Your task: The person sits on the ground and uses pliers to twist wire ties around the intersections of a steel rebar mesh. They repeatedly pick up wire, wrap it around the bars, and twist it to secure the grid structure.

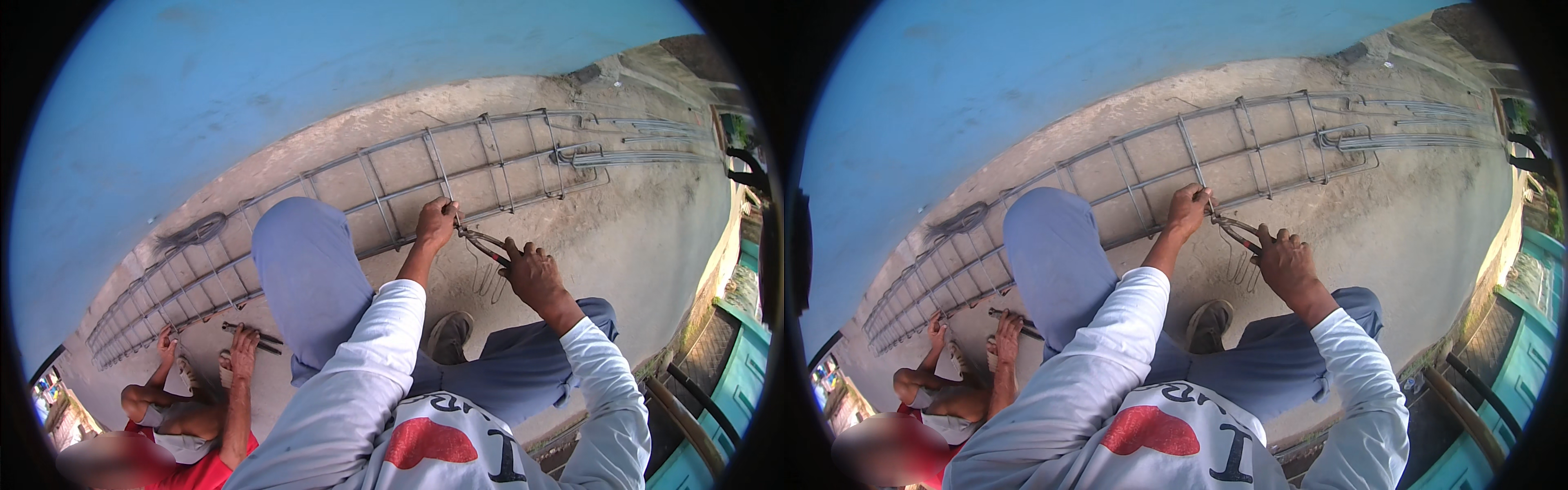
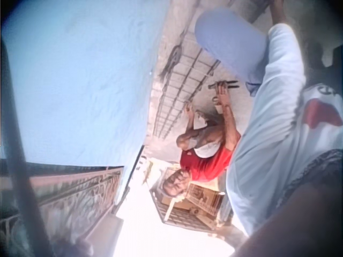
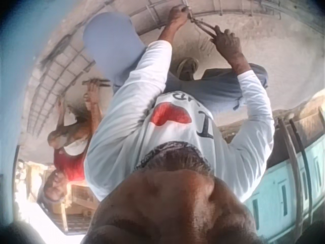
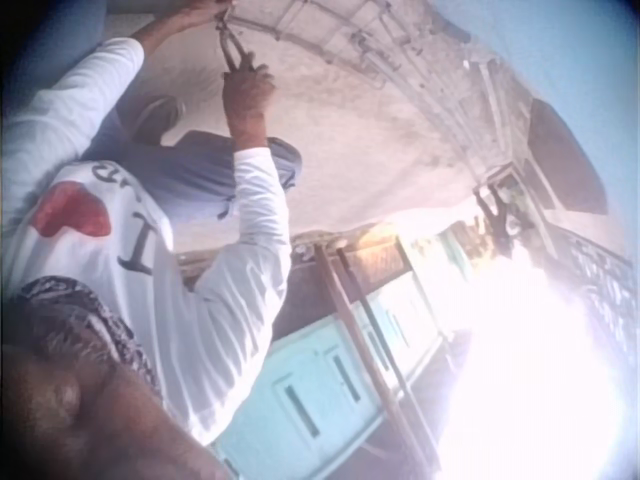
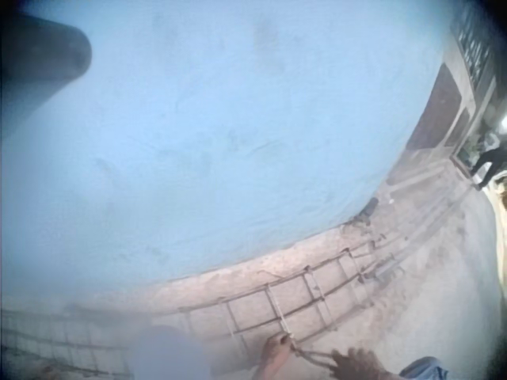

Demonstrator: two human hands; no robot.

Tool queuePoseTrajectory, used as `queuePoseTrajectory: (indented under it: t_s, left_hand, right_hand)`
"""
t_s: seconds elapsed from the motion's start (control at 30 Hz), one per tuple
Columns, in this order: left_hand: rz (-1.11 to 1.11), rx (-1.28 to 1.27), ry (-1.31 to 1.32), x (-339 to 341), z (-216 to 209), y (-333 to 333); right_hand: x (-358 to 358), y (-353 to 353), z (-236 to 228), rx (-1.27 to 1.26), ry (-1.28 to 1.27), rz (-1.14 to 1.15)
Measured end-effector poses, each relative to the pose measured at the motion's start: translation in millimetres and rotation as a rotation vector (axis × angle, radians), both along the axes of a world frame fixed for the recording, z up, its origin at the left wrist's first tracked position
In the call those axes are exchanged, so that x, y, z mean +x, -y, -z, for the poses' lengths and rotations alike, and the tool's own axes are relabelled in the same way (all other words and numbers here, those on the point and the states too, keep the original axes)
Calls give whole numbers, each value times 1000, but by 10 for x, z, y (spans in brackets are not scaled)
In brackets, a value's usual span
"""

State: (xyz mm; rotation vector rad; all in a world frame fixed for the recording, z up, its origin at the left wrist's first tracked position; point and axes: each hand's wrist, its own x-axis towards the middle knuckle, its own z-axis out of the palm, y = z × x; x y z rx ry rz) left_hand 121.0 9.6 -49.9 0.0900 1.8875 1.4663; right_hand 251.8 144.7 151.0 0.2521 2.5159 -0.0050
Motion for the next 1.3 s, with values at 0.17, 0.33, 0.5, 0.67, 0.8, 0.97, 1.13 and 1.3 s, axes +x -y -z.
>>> queuePoseTrajectory:
  t_s: [0.17, 0.33, 0.5, 0.67, 0.8, 0.97, 1.13, 1.3]
  left_hand:
    - [-131, 40, 103, 1, -101, -114]
    - [-218, -86, 25, 56, -175, -189]
    - [-269, -86, 123, 20, -327, -259]
    - [-317, -61, 169, 32, -302, -351]
    - [-368, -25, 136, 57, -121, -268]
    - [-408, -72, -72, 104, -242, -273]
    - [-387, -379, 82, 594, -406, -45]
    - [-213, 106, 971, 725, -311, -57]
  right_hand:
    - [234, 164, 136, -30, 20, 161]
    - [611, 399, 461, -80, 19, 329]
    - [713, 298, 641, -128, -27, 373]
    - [850, 183, 831, -206, -50, 397]
    - [828, 114, 1000, -299, -191, 419]
    - [964, 93, 1196, -579, -158, 603]
    - [863, -119, 1021, -1307, 394, 1289]
    - [925, -156, 1088, -1694, 553, 1504]
